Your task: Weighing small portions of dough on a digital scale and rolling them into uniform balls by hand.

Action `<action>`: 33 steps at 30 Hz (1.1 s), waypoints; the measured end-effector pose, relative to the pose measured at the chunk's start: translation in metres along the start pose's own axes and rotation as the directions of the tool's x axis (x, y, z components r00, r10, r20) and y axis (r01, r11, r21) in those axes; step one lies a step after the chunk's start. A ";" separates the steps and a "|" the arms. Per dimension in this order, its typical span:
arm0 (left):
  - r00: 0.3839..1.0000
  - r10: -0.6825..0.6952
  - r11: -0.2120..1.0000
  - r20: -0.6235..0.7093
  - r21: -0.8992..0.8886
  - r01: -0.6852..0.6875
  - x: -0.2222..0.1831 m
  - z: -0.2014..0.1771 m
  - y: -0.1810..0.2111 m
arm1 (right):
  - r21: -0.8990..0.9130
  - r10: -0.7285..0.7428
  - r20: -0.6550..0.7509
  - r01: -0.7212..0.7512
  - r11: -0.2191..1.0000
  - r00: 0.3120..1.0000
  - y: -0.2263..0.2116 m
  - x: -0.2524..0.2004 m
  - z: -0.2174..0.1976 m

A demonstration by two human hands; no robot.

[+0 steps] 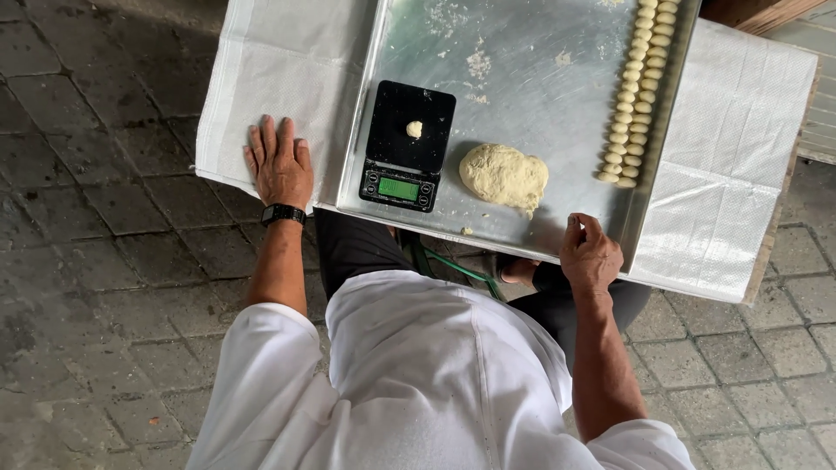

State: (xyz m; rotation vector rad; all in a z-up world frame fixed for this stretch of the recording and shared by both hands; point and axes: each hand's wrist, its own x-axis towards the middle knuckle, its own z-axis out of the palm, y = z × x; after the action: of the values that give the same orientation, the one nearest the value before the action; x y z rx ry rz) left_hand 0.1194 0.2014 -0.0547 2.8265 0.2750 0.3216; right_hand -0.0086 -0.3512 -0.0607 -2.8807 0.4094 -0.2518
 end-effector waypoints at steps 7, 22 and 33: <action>0.999 -0.034 0.999 0.027 0.023 0.033 0.002 0.008 -0.006 | 0.041 -0.015 -0.009 0.016 0.999 1.000 -0.007 -0.001 -0.007; 1.000 -0.020 1.000 0.017 0.021 0.020 0.002 0.011 -0.008 | 0.055 -0.034 -0.037 0.036 0.998 0.999 -0.014 -0.003 -0.015; 0.997 0.014 0.994 -0.080 -0.105 -0.022 0.009 0.027 -0.020 | 0.085 -0.017 -0.028 0.019 0.996 0.999 -0.016 -0.002 -0.017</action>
State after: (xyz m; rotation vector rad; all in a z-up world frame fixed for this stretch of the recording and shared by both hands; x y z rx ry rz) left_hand 0.1312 0.2155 -0.0849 2.7172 0.2418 0.4393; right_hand -0.0103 -0.3389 -0.0406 -2.8017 0.3682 -0.3049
